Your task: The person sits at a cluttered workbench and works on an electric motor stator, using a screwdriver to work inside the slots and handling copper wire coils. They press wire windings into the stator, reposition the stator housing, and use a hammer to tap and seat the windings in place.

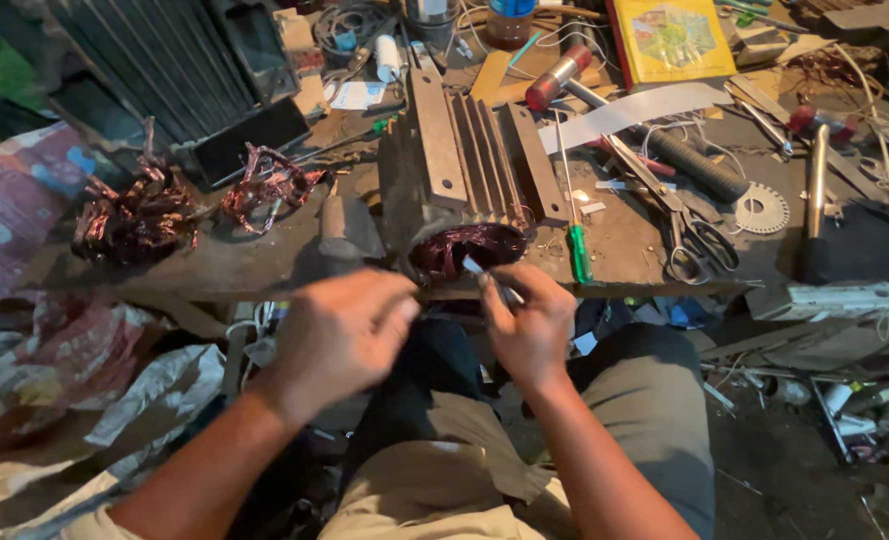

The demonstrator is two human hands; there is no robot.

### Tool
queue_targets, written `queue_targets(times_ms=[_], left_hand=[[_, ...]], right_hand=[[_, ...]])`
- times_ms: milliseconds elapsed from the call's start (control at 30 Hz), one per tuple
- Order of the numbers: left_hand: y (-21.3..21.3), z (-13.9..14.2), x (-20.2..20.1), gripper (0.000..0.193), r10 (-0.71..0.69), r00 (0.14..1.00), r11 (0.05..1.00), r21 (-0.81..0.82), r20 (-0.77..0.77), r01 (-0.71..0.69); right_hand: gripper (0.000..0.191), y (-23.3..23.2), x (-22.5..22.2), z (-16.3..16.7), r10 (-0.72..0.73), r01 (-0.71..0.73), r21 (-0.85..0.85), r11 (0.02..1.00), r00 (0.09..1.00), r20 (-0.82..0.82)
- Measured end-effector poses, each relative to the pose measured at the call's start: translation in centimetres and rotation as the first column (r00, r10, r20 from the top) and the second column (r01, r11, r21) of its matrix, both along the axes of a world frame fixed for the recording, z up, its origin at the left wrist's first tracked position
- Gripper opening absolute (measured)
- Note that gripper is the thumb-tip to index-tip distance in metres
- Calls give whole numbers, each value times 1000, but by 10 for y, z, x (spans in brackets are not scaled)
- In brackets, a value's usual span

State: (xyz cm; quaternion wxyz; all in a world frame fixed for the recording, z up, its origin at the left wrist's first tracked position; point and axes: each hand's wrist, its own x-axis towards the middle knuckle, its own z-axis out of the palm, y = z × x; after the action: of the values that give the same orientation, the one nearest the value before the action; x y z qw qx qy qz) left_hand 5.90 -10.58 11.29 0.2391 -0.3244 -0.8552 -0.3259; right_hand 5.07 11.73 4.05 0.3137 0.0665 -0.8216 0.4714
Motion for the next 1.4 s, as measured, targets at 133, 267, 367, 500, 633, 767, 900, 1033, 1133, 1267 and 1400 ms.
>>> queue_targets(times_ms=[133,267,367,500,633,767,900,1033,1133,1267,1400], left_hand=[[-35,-10,-54,30,284,934,959,44,-216,-281],[-47,-42,-120,53,-23,960,895,433,279,-104],[-50,-68,-147,59,-201,781,825,532,592,-191],[-45,-88,-139,44,-75,931,849,512,358,-128],[-29,-87,-116,33,7,821,759,532,571,-376],[-21,-82,-109,38,-62,830,732,591,554,-340],[-21,-88,-113,37,-79,864,756,595,497,-273],[-24,-102,-117,24,-129,851,727,632,510,-268],[-28,-109,-118,24,-141,840,716,640,524,-279],[-32,-112,-119,21,-128,852,732,628,508,-264],[-33,-109,-118,18,-154,817,694,649,556,-311]], right_hand=[[12,-19,-28,-13,-84,86,-52,995,996,39],[14,-26,-34,-18,-134,134,-18,991,991,-4],[27,-24,-37,-19,-127,136,73,988,985,-115],[25,-18,-48,-21,-142,143,33,989,989,-37],[19,-8,-56,-21,-103,101,-33,994,994,-38],[24,0,-51,-20,-97,98,104,990,995,-15],[21,-2,-43,-22,-193,179,174,968,979,67],[22,-6,-41,-24,-207,200,67,977,972,110],[22,-7,-41,-25,-211,207,101,973,977,38],[13,-9,-42,-24,-232,225,153,962,972,32],[9,-14,-45,-20,-266,264,229,937,964,-23]])
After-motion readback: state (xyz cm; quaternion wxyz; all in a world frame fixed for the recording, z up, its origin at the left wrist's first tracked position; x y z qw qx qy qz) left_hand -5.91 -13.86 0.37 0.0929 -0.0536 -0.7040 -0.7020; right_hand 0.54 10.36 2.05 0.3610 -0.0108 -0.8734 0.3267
